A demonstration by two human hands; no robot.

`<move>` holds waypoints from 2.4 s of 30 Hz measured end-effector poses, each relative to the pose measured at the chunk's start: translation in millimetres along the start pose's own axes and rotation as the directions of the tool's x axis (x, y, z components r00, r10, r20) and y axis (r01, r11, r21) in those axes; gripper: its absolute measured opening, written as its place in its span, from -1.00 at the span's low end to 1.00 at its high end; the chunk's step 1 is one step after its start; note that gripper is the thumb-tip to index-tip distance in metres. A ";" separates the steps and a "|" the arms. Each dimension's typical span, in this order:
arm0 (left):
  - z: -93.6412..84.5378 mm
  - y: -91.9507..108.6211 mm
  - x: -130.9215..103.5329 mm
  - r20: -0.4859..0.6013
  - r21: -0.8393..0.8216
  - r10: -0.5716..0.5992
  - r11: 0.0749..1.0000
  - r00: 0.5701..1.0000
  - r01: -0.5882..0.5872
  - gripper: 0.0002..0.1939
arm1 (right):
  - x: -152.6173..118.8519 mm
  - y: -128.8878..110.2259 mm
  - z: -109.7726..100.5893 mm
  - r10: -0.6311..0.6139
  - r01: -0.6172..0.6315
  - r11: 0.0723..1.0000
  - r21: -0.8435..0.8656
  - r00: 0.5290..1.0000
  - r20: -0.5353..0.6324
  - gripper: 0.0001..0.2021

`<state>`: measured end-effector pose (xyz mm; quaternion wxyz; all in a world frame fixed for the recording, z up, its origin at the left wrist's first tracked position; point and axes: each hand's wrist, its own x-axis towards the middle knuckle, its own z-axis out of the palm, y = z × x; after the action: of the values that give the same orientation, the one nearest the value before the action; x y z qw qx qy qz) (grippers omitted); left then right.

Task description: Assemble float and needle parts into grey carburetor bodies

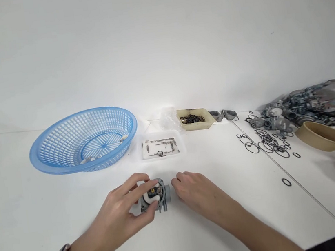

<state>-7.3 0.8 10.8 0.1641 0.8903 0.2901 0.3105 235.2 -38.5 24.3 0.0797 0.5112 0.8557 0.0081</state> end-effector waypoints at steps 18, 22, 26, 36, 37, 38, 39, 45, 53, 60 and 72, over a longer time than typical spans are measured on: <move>-4.3 4.4 2.6 -0.001 0.001 0.002 1.000 1.000 -0.002 -0.68 | -6.8 5.2 -13.8 -0.037 0.038 0.994 0.101 0.999 -0.010 -0.78; 1.6 -7.8 0.0 -0.042 0.015 0.047 0.999 0.998 -0.047 -0.68 | -6.2 -7.2 -14.4 -0.070 0.070 0.997 -0.017 0.997 0.022 -0.74; 2.5 -7.4 1.0 -0.058 0.040 0.055 0.998 0.997 -0.053 -0.70 | -10.1 -2.6 -7.1 -0.104 0.104 0.994 -0.016 0.994 -0.038 -0.76; -1.8 9.0 5.5 -0.028 0.023 0.018 1.000 0.999 -0.017 -0.66 | -11.2 27.8 21.2 -0.036 0.058 0.978 0.199 0.993 -0.114 -0.67; -2.2 9.7 5.6 -0.029 0.025 0.021 0.999 0.999 -0.020 -0.67 | -11.0 28.1 18.7 -0.024 0.048 0.977 0.210 0.993 -0.119 -0.68; -2.6 10.2 5.7 -0.030 0.026 0.028 0.999 0.999 -0.027 -0.68 | -10.8 27.8 15.1 -0.006 0.036 0.972 0.231 0.992 -0.127 -0.69; -2.9 10.3 5.7 -0.028 0.026 0.033 0.999 0.999 -0.032 -0.69 | -10.3 26.9 10.9 0.012 0.027 0.965 0.263 0.989 -0.145 -0.71; -2.6 6.8 4.1 -0.015 0.005 0.019 1.000 1.000 -0.019 -0.72 | -2.7 15.4 -4.7 0.163 0.179 0.720 0.671 0.896 -0.414 -0.83; -3.4 5.9 3.6 0.000 0.001 0.008 1.000 1.000 -0.008 -0.72 | 14.5 -2.2 5.2 0.385 0.075 0.050 0.996 0.918 -0.089 -0.87; -3.1 6.7 3.5 -0.006 -0.011 0.015 1.000 1.000 -0.015 -0.72 | 16.5 16.3 -2.1 0.646 0.209 -0.201 0.957 0.763 -0.031 -0.90; -2.9 8.0 1.4 0.019 -0.015 -0.026 1.000 0.999 0.027 -0.71 | 14.4 24.4 -4.5 0.612 0.130 -0.119 0.984 0.790 -0.030 -0.86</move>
<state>-4.9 -4.2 17.5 0.1778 0.8879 0.2979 0.3021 249.2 -13.9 29.3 -0.5418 0.5369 0.4490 -0.4655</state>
